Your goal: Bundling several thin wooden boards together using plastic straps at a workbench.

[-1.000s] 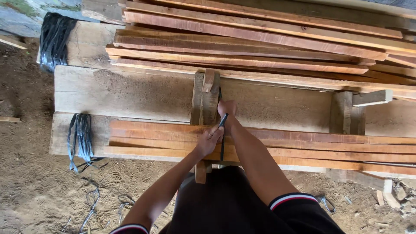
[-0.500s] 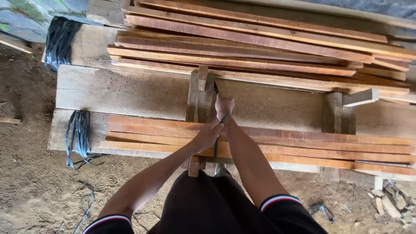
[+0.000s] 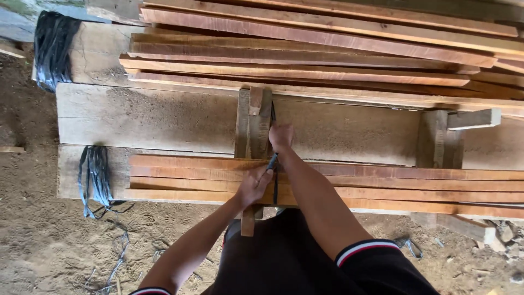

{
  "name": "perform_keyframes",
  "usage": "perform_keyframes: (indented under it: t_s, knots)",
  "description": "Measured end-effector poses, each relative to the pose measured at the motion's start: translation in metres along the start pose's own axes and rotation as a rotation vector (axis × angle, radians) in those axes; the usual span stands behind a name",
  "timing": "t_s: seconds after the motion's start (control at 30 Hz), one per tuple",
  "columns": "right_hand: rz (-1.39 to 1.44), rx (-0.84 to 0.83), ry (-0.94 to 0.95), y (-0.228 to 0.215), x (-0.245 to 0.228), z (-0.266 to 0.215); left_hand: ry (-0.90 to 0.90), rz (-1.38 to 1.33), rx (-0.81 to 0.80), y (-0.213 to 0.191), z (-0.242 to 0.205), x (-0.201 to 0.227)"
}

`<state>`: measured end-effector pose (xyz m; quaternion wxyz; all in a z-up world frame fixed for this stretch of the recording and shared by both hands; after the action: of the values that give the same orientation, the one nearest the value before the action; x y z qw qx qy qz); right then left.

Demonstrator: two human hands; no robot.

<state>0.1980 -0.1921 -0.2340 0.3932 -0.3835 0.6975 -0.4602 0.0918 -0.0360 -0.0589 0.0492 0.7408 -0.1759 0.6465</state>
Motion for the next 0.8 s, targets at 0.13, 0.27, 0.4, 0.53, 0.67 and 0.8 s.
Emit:
perform_keyframes:
  t_s: [0.13, 0.27, 0.4, 0.53, 0.67, 0.8]
  knots:
    - [0.489, 0.036, 0.408, -0.002, 0.027, -0.008, -0.01, -0.022, -0.04, 0.008, -0.002, 0.001]
    - [0.318, 0.005, 0.327, 0.005, 0.02, -0.004, -0.333, -0.185, 0.036, 0.013, 0.006, -0.022]
    - [0.732, 0.419, 0.564, -0.063, 0.026, -0.034, -0.54, -0.388, 0.224, 0.033, 0.026, -0.024]
    - [0.867, 0.568, 0.56, -0.088, 0.025, -0.044, -0.449, -0.225, 0.243, 0.035, 0.006, -0.015]
    - [0.851, 0.531, 0.541, -0.083, 0.024, -0.039, 0.44, 0.369, 0.111, 0.054, -0.007, -0.012]
    - [0.861, 0.507, 0.541, -0.081, 0.025, -0.042, 0.013, -0.041, -0.117, 0.017, -0.009, -0.016]
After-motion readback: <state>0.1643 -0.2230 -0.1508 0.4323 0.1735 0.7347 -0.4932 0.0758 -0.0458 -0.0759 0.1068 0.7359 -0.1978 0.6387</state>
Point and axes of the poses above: each hand's wrist, its own z-axis towards the middle knuckle, its own y-axis out of the palm, x = y × z, the point moved 9 cm from there along z, towards the middle knuckle, and after that the axes turned 13 degrees about x, right-handed, at the moved point
